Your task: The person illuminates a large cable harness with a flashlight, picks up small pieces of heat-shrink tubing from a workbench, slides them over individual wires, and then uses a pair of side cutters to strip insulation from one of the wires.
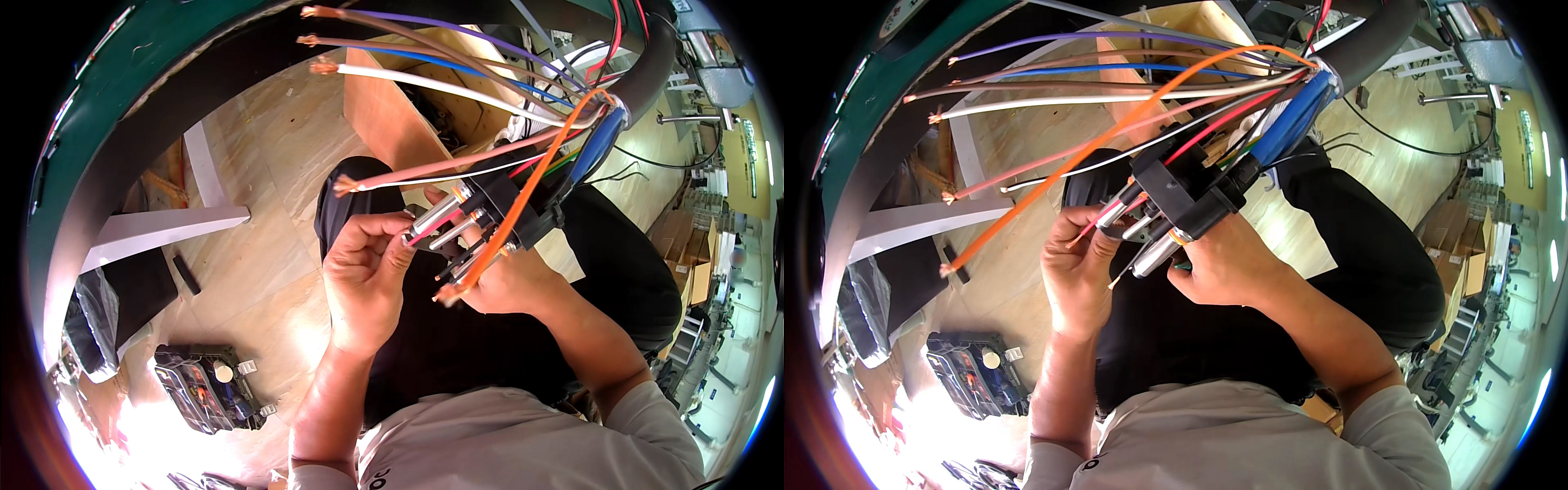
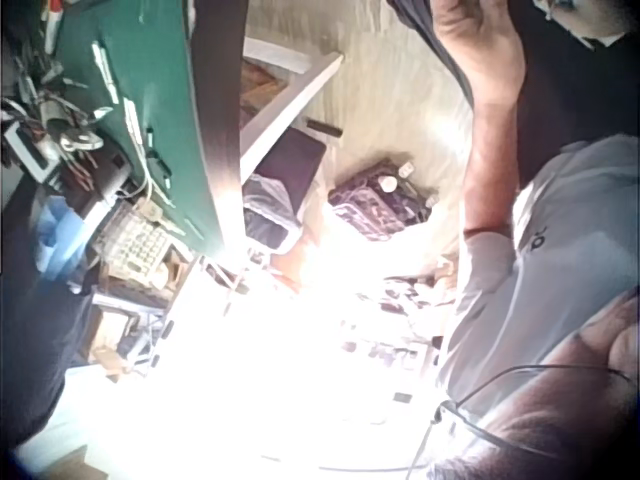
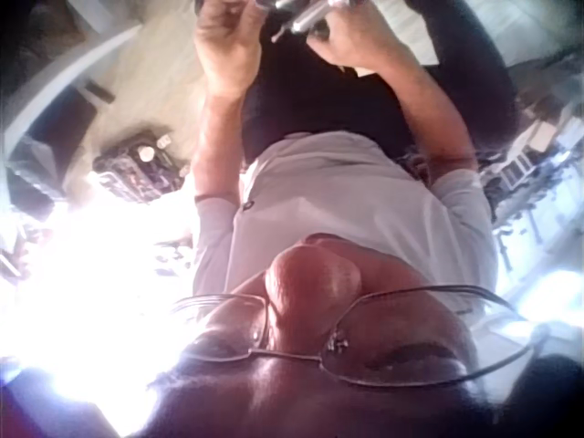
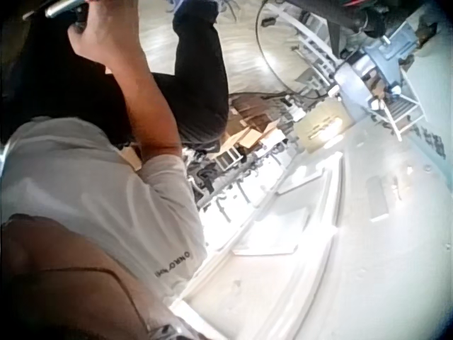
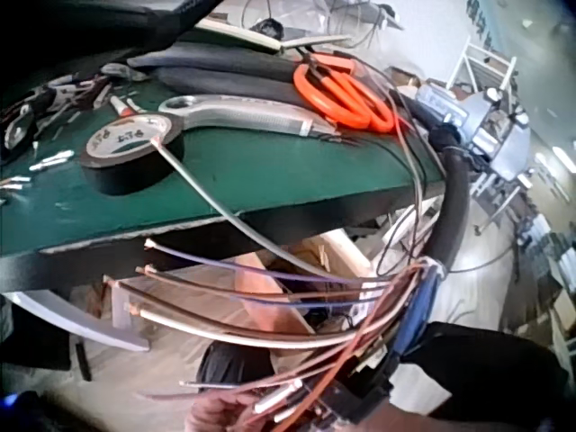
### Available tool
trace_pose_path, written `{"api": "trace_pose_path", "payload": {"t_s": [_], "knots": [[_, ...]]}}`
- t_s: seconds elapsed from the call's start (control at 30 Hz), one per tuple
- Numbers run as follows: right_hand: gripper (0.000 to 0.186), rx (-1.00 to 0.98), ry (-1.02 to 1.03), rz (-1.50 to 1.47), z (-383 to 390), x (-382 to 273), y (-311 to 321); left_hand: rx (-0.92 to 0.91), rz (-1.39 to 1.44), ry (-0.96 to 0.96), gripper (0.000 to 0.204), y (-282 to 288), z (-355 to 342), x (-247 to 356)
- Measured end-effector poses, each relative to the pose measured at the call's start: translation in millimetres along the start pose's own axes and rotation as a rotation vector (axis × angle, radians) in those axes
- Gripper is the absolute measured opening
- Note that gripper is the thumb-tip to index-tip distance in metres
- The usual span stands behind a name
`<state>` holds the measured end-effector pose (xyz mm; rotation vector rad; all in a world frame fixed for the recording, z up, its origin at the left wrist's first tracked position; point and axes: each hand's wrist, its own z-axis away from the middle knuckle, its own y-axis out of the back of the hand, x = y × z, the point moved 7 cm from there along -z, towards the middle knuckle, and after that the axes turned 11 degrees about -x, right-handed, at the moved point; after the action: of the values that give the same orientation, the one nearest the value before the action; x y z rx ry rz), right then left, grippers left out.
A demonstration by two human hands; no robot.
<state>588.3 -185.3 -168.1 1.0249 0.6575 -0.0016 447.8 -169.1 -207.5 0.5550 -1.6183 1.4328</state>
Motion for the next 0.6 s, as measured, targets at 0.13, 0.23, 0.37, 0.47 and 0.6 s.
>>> {"api": "trace_pose_path", "payload": {"t_s": [0.13, 0.23, 0.37, 0.47, 0.6], "knots": [[0.051, 0.145, 0.071, 0.082, -1, -1, 8, 0.033, -0.025, -0.032, 0.011, 1, -1, 1], [0.044, 0.2, 0.108, 0.099, -1, -1, 9, 0.03, -0.01, 0.01, 0.012, -2, 1, 3], [0.058, 0.119, 0.067, 0.072, -2, -1, 11, 0.028, -0.024, 0.023, 0.014, -3, 2, 3], [0.05, 0.161, 0.095, 0.073, -1, -2, 13, 0.043, -0.049, 0.006, 0.014, 1, 3, -1], [0.042, 0.189, 0.088, 0.038, 1, 0, 15, 0.03, -0.09, 0.023, 0.014, -2, 2, 0]]}}
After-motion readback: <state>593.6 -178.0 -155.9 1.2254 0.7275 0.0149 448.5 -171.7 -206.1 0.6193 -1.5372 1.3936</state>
